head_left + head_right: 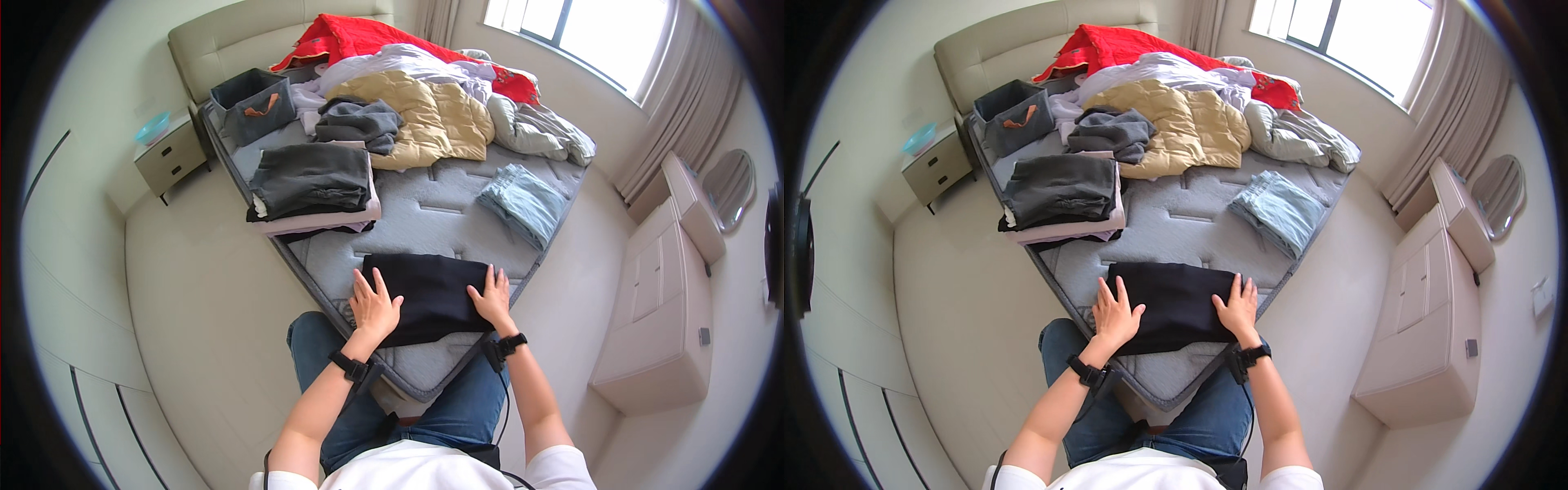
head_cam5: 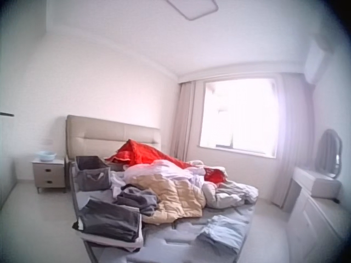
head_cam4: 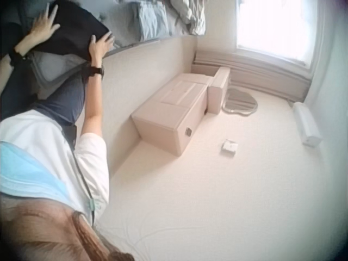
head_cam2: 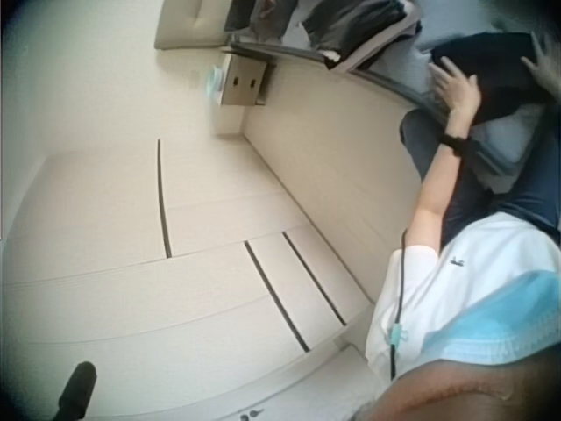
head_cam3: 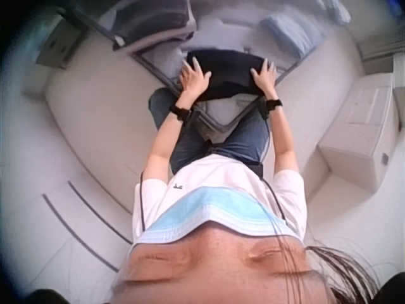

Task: The recorder is folding several different items of clothing including a sweater, a shirt, and a vest on a bed.

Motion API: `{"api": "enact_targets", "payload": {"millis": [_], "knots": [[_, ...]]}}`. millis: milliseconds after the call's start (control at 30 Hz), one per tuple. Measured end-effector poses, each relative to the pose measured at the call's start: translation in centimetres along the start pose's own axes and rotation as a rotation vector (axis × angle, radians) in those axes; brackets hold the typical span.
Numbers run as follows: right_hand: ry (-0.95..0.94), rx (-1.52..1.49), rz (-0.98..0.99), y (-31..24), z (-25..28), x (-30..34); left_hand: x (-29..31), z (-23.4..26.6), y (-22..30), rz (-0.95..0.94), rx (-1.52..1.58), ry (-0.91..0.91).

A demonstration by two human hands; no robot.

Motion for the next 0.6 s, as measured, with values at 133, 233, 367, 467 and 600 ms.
{"api": "enact_targets", "payload": {"millis": [133, 233, 367, 467, 600], "knots": [[0.072, -0.354, -0.06, 2.3, 0.5, -0.4, -1.6, 1.1, -1.9, 0.079, 0.289, 0.053], [-0.036, -0.672, -0.226, 0.8, 1.6, -0.3, -2.7, 1.0, -3.2, 0.22, 0.423, -0.019], [-0.344, -1.037, -0.348, -2.3, 4.2, 0.0, -2.1, 2.0, -3.0, 0.352, 0.701, -0.327], [-0.338, -1.044, -0.304, -2.6, 4.2, -0.9, -2.5, 1.8, -2.8, 0.279, 0.817, -0.296], [-0.374, -1.167, -0.102, -5.6, 6.9, -3.2, -4.8, 2.7, -4.1, 0.021, 0.961, -0.008]]}}
Point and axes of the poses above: each hand's wrist, its own x-axis away from the middle knuckle, its own z-axis out of the back of the hand, y = z × x, the point moved 2 cm from there along -x, towards the middle knuckle, and after that the axes turned 4 degrees about z, right-handed, at the moved point
